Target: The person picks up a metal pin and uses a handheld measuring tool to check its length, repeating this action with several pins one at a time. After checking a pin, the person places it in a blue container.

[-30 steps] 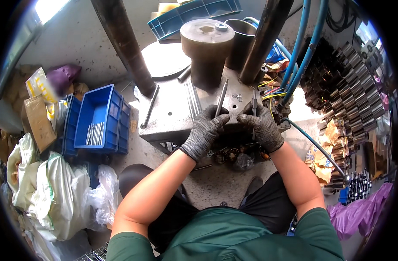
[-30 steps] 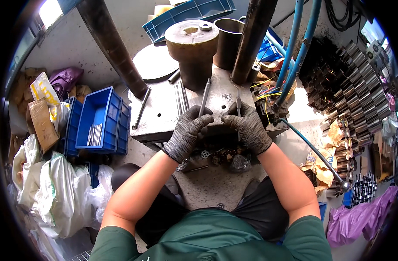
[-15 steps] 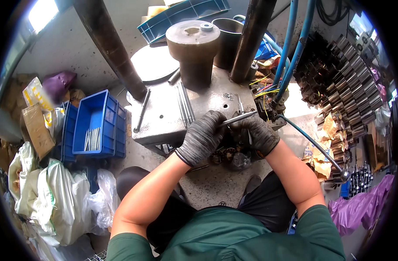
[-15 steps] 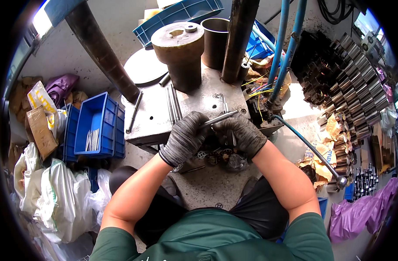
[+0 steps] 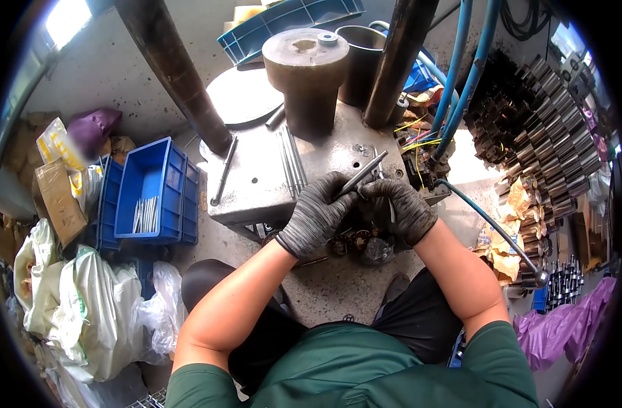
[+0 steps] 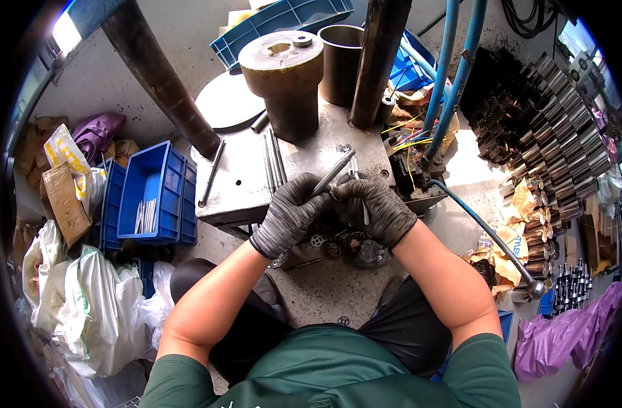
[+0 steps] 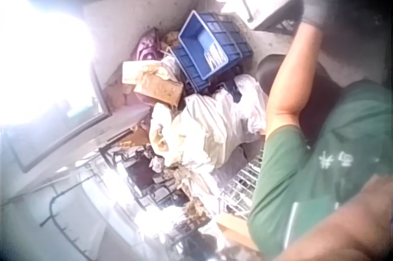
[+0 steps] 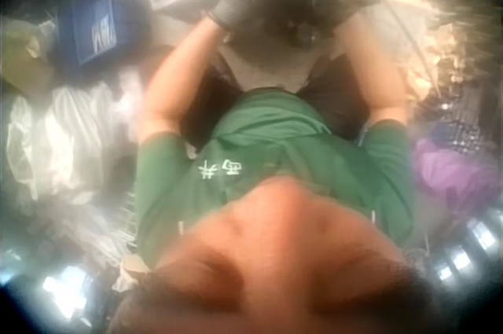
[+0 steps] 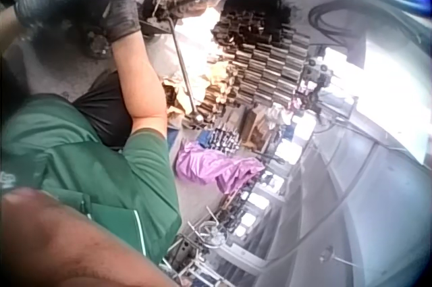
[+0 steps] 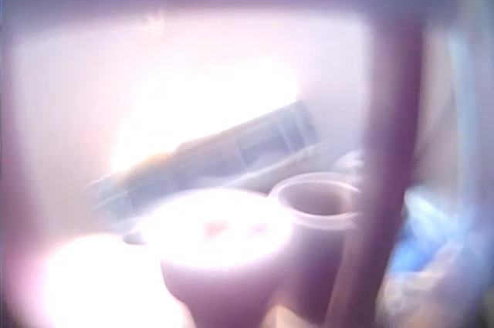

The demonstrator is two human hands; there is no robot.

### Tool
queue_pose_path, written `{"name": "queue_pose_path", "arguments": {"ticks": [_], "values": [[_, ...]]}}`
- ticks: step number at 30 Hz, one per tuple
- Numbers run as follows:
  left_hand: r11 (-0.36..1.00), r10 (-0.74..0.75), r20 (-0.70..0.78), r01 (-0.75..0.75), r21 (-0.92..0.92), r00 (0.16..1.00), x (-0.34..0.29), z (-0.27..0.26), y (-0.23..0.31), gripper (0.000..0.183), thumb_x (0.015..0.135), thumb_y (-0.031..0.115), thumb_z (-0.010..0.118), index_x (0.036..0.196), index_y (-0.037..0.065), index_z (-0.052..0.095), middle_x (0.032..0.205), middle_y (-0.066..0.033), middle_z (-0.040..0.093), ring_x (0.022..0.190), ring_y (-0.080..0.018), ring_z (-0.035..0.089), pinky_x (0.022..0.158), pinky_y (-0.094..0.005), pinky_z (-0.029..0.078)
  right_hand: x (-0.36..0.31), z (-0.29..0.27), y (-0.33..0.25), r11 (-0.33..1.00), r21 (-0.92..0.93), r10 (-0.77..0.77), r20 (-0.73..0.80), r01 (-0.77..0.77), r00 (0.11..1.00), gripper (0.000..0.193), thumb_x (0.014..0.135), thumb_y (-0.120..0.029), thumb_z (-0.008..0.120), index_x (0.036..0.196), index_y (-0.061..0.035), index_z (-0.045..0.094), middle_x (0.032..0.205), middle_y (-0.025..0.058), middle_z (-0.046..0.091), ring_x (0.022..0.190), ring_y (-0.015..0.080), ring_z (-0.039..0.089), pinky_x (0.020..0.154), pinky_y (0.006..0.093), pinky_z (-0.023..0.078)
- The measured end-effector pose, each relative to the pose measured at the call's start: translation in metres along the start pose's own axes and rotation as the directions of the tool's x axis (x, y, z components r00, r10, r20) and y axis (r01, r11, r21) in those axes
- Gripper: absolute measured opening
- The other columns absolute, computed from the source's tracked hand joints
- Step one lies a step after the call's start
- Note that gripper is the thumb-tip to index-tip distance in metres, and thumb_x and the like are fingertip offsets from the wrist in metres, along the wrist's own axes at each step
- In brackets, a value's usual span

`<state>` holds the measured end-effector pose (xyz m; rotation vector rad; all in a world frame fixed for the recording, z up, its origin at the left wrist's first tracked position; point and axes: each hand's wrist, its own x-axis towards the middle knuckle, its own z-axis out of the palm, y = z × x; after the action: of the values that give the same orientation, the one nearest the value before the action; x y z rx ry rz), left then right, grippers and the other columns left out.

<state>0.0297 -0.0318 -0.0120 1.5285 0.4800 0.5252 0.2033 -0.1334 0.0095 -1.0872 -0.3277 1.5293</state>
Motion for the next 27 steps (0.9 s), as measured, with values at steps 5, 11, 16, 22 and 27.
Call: {"name": "queue_pose_path", "arguments": {"ticks": [5, 11, 16, 22, 27], "values": [[0.990, 0.089, 0.002, -0.089, 0.109, 0.996, 0.000, 0.001, -0.007, 0.021, 0.097, 0.010, 0.070, 0.116, 0.001, 0.065, 0.097, -0.0020, 0.068, 0.089, -0.0090, 0.060, 0.081, -0.0275, 0.052, -0.004, 0.003, -0.003, 1.000, -0.016, -0.005, -0.029, 0.004, 1.000, 0.016, 0.087, -0.009, 0.069, 0.101, -0.0023, 0.067, 0.084, 0.0082, 0.070, 0.069, 0.0186, 0.068, 0.059, 0.0299, 0.056], [0.987, 0.051, -0.048, -0.043, 0.153, 0.998, 0.001, 0.005, -0.002, 0.016, 0.096, 0.010, 0.069, 0.109, 0.002, 0.065, 0.092, -0.0019, 0.066, 0.084, -0.0100, 0.059, 0.075, -0.0293, 0.052, -0.003, -0.003, 0.004, 0.995, -0.059, -0.080, -0.057, 0.076, 0.995, 0.018, 0.087, -0.007, 0.070, 0.105, -0.0038, 0.065, 0.086, 0.0071, 0.070, 0.066, 0.0159, 0.067, 0.056, 0.0270, 0.056], [0.900, 0.148, -0.083, -0.099, 0.425, 0.985, 0.003, -0.004, 0.001, 0.012, 0.092, 0.009, 0.069, 0.102, 0.003, 0.065, 0.085, -0.0068, 0.064, 0.075, -0.0143, 0.060, 0.068, -0.0328, 0.052, -0.009, 0.005, -0.001, 0.996, -0.062, -0.056, 0.007, 0.056, 0.998, 0.022, 0.087, -0.008, 0.070, 0.107, -0.0041, 0.065, 0.085, 0.0069, 0.069, 0.066, 0.0145, 0.066, 0.057, 0.0254, 0.055], [0.609, 0.436, 0.079, -0.359, 0.708, 0.896, 0.005, -0.017, 0.009, 0.013, 0.086, 0.007, 0.072, 0.097, 0.005, 0.065, 0.080, -0.0135, 0.063, 0.071, -0.0228, 0.062, 0.067, -0.0386, 0.052, 0.005, -0.014, -0.005, 0.996, 0.030, -0.077, -0.048, 0.079, 0.996, 0.022, 0.085, -0.009, 0.071, 0.106, -0.0024, 0.066, 0.085, 0.0075, 0.070, 0.072, 0.0164, 0.068, 0.064, 0.0289, 0.057], [0.992, 0.062, -0.174, -0.042, 0.116, 0.983, 0.011, -0.013, -0.008, 0.007, 0.094, 0.011, 0.067, 0.097, 0.005, 0.066, 0.070, 0.0006, 0.054, 0.062, -0.0122, 0.054, 0.056, -0.0287, 0.046, 0.048, -0.036, -0.013, 0.159, -0.955, -0.711, 0.067, 0.252, 0.700, 0.027, 0.085, -0.019, 0.071, 0.102, 0.0008, 0.067, 0.085, 0.0160, 0.070, 0.078, 0.0285, 0.070, 0.075, 0.0393, 0.056]]}}
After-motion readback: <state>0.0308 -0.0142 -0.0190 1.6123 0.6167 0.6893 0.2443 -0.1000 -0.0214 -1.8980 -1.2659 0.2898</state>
